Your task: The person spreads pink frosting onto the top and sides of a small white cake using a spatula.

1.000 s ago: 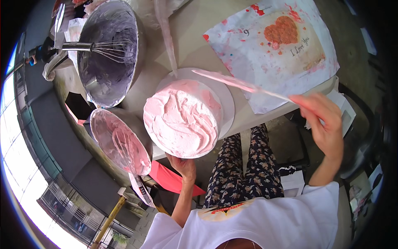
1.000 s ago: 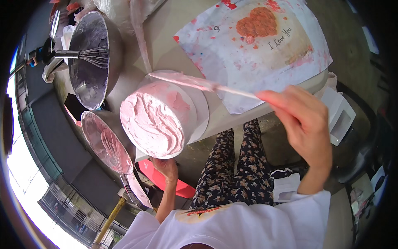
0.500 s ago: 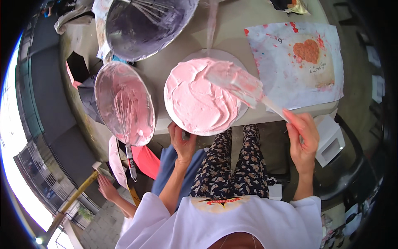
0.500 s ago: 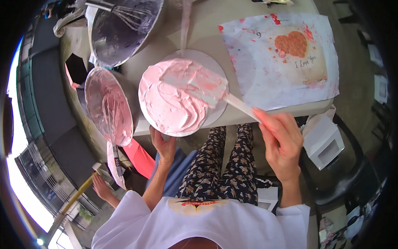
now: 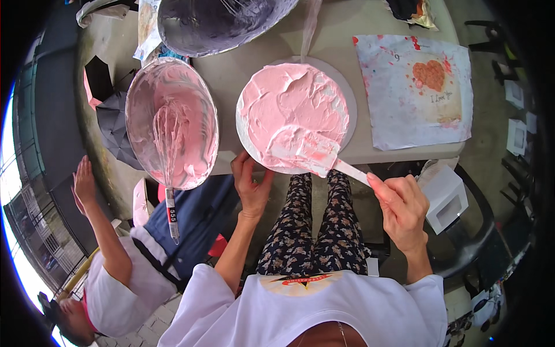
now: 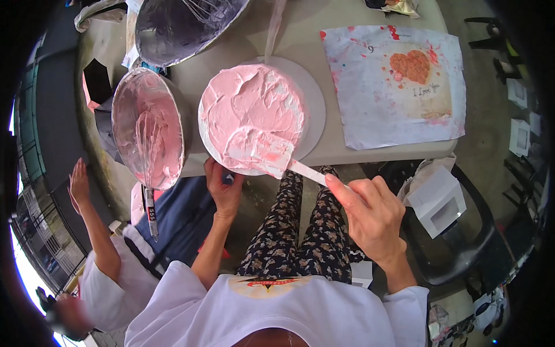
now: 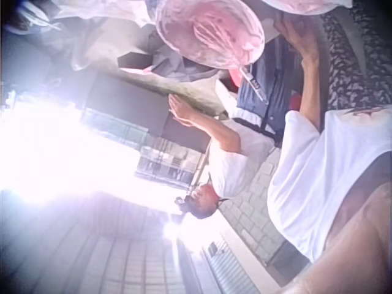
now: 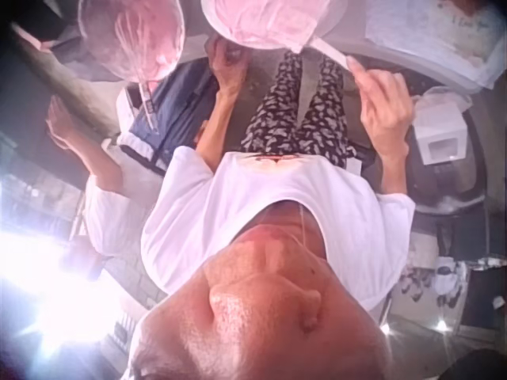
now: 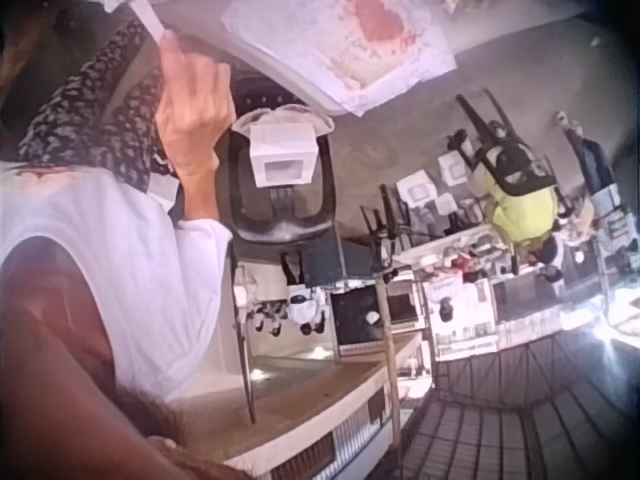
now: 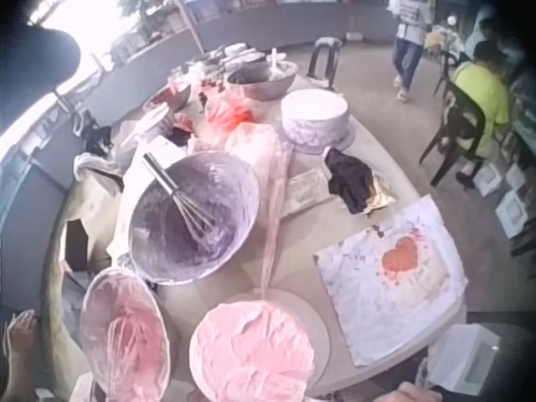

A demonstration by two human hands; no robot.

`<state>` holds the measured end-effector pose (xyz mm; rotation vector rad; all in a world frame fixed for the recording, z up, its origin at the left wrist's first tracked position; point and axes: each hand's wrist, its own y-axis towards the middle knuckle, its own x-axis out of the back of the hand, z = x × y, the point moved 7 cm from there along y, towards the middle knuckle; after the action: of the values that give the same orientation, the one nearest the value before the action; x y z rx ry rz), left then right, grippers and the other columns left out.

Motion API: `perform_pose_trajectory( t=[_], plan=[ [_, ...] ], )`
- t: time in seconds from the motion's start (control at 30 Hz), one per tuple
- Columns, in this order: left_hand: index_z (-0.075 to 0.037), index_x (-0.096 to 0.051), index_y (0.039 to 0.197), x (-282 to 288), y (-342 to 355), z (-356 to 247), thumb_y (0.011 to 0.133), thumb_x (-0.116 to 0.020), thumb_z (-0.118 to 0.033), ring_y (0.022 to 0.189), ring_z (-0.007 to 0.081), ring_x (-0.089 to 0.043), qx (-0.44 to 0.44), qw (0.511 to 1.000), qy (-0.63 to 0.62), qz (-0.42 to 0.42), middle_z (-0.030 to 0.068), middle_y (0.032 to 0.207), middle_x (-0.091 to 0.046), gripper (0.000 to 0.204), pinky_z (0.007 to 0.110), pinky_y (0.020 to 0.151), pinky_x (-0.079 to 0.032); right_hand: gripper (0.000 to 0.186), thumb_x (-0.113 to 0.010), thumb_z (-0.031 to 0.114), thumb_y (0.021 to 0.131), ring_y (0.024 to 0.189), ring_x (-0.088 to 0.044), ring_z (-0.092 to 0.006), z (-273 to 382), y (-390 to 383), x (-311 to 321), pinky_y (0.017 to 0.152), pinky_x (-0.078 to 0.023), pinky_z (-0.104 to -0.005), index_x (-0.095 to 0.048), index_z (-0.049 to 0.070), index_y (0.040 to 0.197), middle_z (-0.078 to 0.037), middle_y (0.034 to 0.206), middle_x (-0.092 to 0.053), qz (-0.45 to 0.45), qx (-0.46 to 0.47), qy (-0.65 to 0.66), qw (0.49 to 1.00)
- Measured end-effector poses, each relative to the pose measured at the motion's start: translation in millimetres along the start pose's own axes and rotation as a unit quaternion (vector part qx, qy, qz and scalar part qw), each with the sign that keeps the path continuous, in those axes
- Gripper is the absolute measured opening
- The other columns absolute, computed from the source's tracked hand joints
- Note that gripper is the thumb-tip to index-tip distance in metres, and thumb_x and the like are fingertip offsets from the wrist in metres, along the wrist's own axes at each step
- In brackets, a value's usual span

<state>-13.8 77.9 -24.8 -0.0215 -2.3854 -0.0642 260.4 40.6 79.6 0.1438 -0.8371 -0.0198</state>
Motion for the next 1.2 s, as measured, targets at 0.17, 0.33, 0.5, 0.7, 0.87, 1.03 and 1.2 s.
perform_pose_trajectory(
  t=[0.17, 0.33, 0.5, 0.7, 0.87, 1.03, 1.2],
  plan=[
    [0.0, -0.057, 0.097, 0, 1, 3, 0.062, -0.073, -0.001, 0.099, 0.0257, -0.048, 0.004, 1.0, -0.001, 0.007, 0.0105, 0.11, -0.05, 0.039, 0.034, 0.084, -0.04, 0.041, -0.06, 0.002, 0.064, 0.062, -0.043, -0.0175, 0, 8, 13, 0.053, -0.033, -0.0299, -0.067, 0.018, 0.101, -0.001, 0.072, -0.047, 0.027, 0.074, -0.114, 0.99],
    [0.0, -0.057, 0.096, 0, 0, 3, 0.062, -0.072, -0.001, 0.1, 0.0263, -0.047, 0.004, 1.0, 0.0, 0.006, 0.0105, 0.109, -0.051, 0.038, 0.034, 0.084, -0.039, 0.041, -0.059, 0.0, 0.065, 0.068, -0.045, -0.0192, -20, 34, 27, 0.06, -0.033, -0.0317, -0.067, 0.019, 0.101, -0.002, 0.077, -0.048, 0.022, 0.073, -0.161, 0.984],
    [-0.001, -0.057, 0.096, 1, 3, -3, 0.061, -0.071, 0.001, 0.099, 0.0277, -0.047, -0.018, 0.999, 0.031, 0.009, 0.0112, 0.107, -0.051, 0.038, 0.036, 0.085, -0.039, 0.041, -0.06, -0.002, 0.065, 0.07, -0.046, -0.0213, -47, 62, 32, 0.062, -0.033, -0.0321, -0.067, 0.017, 0.101, -0.004, 0.076, -0.049, 0.014, 0.097, -0.12, 0.988],
    [0.0, -0.056, 0.097, 3, 3, -1, 0.06, -0.07, 0.0, 0.098, 0.0286, -0.047, 0.002, 0.998, 0.051, 0.023, 0.0119, 0.106, -0.05, 0.039, 0.036, 0.085, -0.038, 0.034, -0.063, -0.003, 0.069, 0.07, -0.045, -0.02, -73, 88, 28, 0.061, -0.036, -0.031, -0.067, 0.013, 0.099, -0.004, 0.074, -0.048, -0.015, 0.082, -0.039, 0.996],
    [0.002, -0.055, 0.102, 2, 1, -4, 0.062, -0.07, -0.006, 0.098, 0.0304, -0.049, -0.01, 0.997, 0.067, 0.023, 0.0133, 0.103, -0.051, 0.043, 0.036, 0.086, -0.038, 0.031, -0.062, -0.003, 0.071, 0.067, -0.045, -0.0196, -88, 85, 37, 0.058, -0.037, -0.0309, -0.067, 0.01, 0.098, -0.004, 0.073, -0.047, -0.067, 0.007, -0.003, 0.998],
    [0.001, -0.054, 0.102, 3, 0, -10, 0.057, -0.07, -0.003, 0.094, 0.0322, -0.047, -0.012, 0.997, 0.078, 0.006, 0.0133, 0.101, -0.05, 0.048, 0.038, 0.082, -0.038, 0.031, -0.062, 0.004, 0.069, 0.063, -0.044, -0.0193, -70, 71, 41, 0.056, -0.036, -0.0319, -0.068, 0.014, 0.098, -0.003, 0.072, -0.047, -0.068, -0.035, -0.023, 0.997],
    [0.001, -0.055, 0.108, 8, -13, 11, 0.063, -0.073, -0.012, 0.108, 0.0354, -0.045, 0.032, 0.997, 0.063, 0.02, 0.017, 0.116, -0.049, 0.05, 0.04, 0.092, -0.035, 0.033, -0.06, 0.006, 0.066, 0.064, -0.044, -0.0207, -35, 57, 41, 0.054, -0.032, -0.0317, -0.067, 0.011, 0.098, -0.006, 0.075, -0.049, -0.002, 0.007, -0.073, 0.997]
  ],
)
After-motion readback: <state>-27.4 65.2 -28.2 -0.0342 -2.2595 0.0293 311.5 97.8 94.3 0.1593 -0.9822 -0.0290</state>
